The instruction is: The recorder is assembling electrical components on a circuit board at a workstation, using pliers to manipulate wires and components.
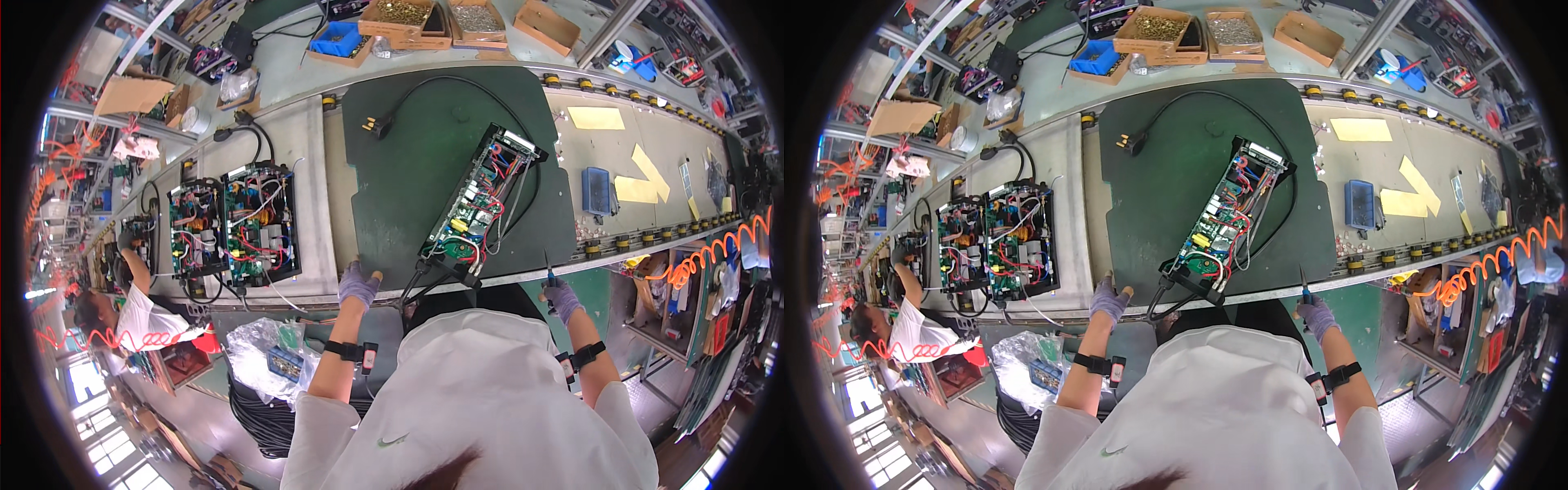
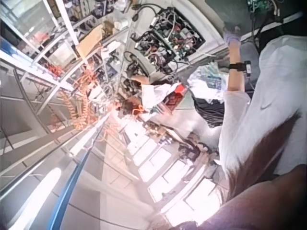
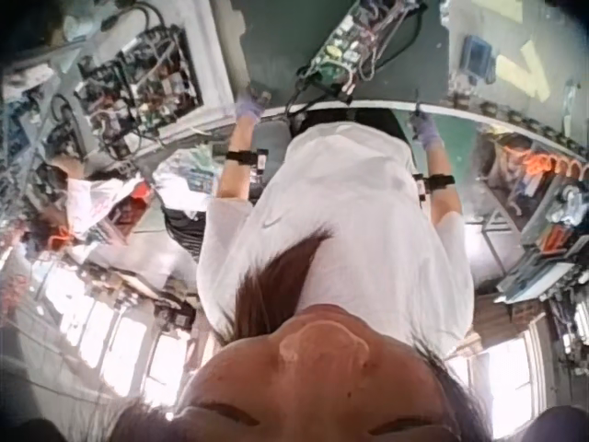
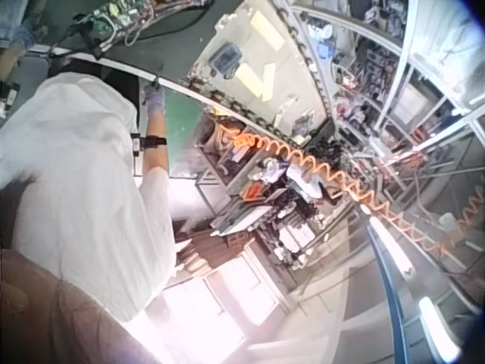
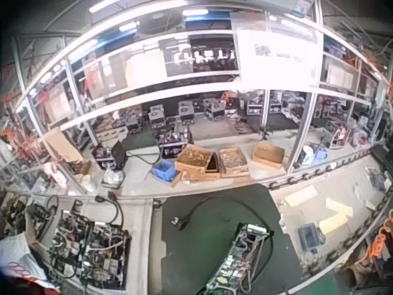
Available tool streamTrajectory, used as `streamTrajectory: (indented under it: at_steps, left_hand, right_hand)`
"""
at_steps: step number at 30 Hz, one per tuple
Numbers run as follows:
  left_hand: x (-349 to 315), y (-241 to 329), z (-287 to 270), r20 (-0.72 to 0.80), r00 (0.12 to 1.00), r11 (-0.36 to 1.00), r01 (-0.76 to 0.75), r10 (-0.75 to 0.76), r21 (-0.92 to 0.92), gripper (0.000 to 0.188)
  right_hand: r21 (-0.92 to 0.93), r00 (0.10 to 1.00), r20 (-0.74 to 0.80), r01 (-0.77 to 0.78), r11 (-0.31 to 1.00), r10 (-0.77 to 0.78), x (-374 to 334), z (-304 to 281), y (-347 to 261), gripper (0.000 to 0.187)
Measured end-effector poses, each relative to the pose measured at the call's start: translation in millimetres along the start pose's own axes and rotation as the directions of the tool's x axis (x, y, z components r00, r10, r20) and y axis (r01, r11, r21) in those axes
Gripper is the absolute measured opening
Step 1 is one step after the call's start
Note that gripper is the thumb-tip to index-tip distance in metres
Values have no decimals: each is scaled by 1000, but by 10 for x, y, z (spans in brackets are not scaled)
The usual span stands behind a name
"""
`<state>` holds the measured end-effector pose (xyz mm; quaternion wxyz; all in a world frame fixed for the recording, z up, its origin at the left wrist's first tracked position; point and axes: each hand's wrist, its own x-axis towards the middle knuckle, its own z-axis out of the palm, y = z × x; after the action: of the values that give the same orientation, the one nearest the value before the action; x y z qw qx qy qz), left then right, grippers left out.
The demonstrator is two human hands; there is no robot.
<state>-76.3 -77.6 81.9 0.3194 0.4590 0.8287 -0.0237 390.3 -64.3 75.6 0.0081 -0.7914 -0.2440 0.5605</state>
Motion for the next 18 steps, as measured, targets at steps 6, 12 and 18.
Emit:
streamTrajectory:
  at_steps: [6,12,18]
  left_hand:
    - [-34,227,100,38,997,996,74,-72,-51,74]
    - [-4,200,146,-53,964,966,260,-259,4,75]
    - [-14,480,179,-64,955,956,292,-291,20,79]
  right_hand:
    - [-169,990,110,104,980,-86,-148,163,-151,38]
    - [-644,961,212,274,715,-177,-387,-32,-458,72]
    - [-618,945,222,327,714,-241,64,-523,-68,63]
